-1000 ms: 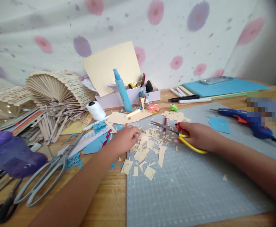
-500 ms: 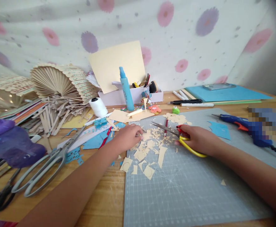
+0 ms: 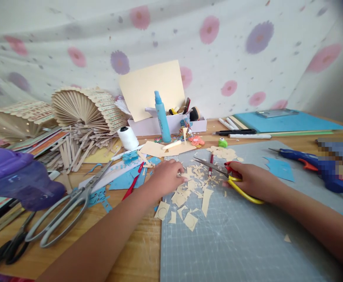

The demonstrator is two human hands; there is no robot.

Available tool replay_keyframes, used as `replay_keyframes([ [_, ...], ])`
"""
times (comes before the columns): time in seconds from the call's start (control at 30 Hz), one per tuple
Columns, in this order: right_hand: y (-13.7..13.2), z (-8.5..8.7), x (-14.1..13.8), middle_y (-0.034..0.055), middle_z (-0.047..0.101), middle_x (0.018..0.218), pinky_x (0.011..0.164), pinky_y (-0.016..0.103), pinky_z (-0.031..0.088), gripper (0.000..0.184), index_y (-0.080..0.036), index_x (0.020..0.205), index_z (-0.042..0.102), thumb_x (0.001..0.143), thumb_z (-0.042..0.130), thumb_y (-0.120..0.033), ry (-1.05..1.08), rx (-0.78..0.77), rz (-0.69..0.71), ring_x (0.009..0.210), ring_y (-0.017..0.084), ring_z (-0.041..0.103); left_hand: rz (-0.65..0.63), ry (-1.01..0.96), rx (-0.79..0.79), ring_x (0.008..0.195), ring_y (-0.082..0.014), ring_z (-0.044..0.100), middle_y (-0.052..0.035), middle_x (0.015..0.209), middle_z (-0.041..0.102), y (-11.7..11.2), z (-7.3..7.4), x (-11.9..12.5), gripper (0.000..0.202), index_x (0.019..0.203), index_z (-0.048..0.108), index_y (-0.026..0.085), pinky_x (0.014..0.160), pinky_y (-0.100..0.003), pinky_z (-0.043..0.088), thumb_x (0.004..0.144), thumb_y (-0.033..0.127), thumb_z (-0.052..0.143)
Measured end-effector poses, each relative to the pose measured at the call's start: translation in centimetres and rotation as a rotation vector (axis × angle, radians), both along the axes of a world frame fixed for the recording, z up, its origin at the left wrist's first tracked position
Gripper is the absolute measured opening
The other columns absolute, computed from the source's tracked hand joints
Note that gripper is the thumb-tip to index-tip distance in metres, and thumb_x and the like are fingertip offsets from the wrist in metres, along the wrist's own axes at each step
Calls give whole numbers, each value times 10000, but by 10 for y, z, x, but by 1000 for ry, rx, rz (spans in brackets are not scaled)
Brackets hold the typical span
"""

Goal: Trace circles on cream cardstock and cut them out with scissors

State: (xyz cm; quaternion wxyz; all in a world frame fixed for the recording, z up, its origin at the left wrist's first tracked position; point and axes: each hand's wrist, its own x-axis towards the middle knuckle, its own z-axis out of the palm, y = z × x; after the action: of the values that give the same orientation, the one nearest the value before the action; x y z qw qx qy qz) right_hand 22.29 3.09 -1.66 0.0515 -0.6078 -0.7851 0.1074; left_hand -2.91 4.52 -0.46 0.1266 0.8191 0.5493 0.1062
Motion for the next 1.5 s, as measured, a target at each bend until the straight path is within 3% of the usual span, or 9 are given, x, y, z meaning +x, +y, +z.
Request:
replay_keyframes([
  [0.27,-1,2,1,26,589,692,490,242,310,359,-204,804,482,727,470,-555,-5,-3,9,584,180,528,-10,-45,11,709,-167,518,13,738,575,-5,6,0,145,773,517,210,627,-276,360,692,318,568],
  [0.47,-1,3,0,28,584,673,478,242,299,357,-201,778,483,734,463,-555,-20,2,21,570,178,518,-54,-87,33,692,-160,514,0,735,575,-3,4,-5,139,737,532,197,592,-258,361,753,329,489],
  [0.67,-2,4,-1,30,592,702,480,236,300,350,-204,812,499,727,484,-543,-8,2,5,593,178,527,-96,-126,32,736,-171,541,-19,753,600,2,5,-10,219,743,595,194,655,-266,397,789,338,437],
  [0.83,-5,7,-3,37,597,728,486,229,297,348,-199,837,502,735,483,-531,5,-4,6,625,181,532,-52,-182,8,819,-200,581,-20,865,663,-2,8,-8,294,985,624,262,684,-284,431,808,335,401],
  [0.97,-8,10,-4,36,600,728,490,230,288,309,-195,834,506,741,497,-490,15,-19,20,614,176,522,-1,-401,-14,862,-184,591,-20,936,664,-7,4,-3,344,1107,570,267,764,-311,442,806,267,403],
  [1.13,-15,11,-8,23,585,711,492,229,287,286,-195,807,498,726,525,-468,86,-43,33,591,160,495,79,-867,-299,917,-168,585,-35,1166,567,-12,0,5,421,1137,531,239,775,-284,449,726,325,567],
  [1.23,-18,12,-11,14,566,678,492,229,284,296,-196,780,489,718,533,-482,118,-44,40,575,152,476,115,-1084,-391,888,-144,597,-34,1229,513,-18,3,10,389,1130,521,250,704,-242,440,753,345,537],
  [1.37,-20,14,-15,4,546,665,487,221,273,283,-199,763,487,708,553,-469,151,-45,25,570,142,459,162,-1251,-347,674,-99,589,-45,1007,614,-21,6,12,294,1007,569,198,561,-217,396,724,277,552],
  [1.5,-22,15,-19,-2,539,671,492,219,266,290,-198,736,481,678,582,-463,170,-42,34,576,138,444,221,-1355,-358,615,-78,575,20,767,612,-21,7,14,256,921,530,191,556,-201,384,676,225,598],
])
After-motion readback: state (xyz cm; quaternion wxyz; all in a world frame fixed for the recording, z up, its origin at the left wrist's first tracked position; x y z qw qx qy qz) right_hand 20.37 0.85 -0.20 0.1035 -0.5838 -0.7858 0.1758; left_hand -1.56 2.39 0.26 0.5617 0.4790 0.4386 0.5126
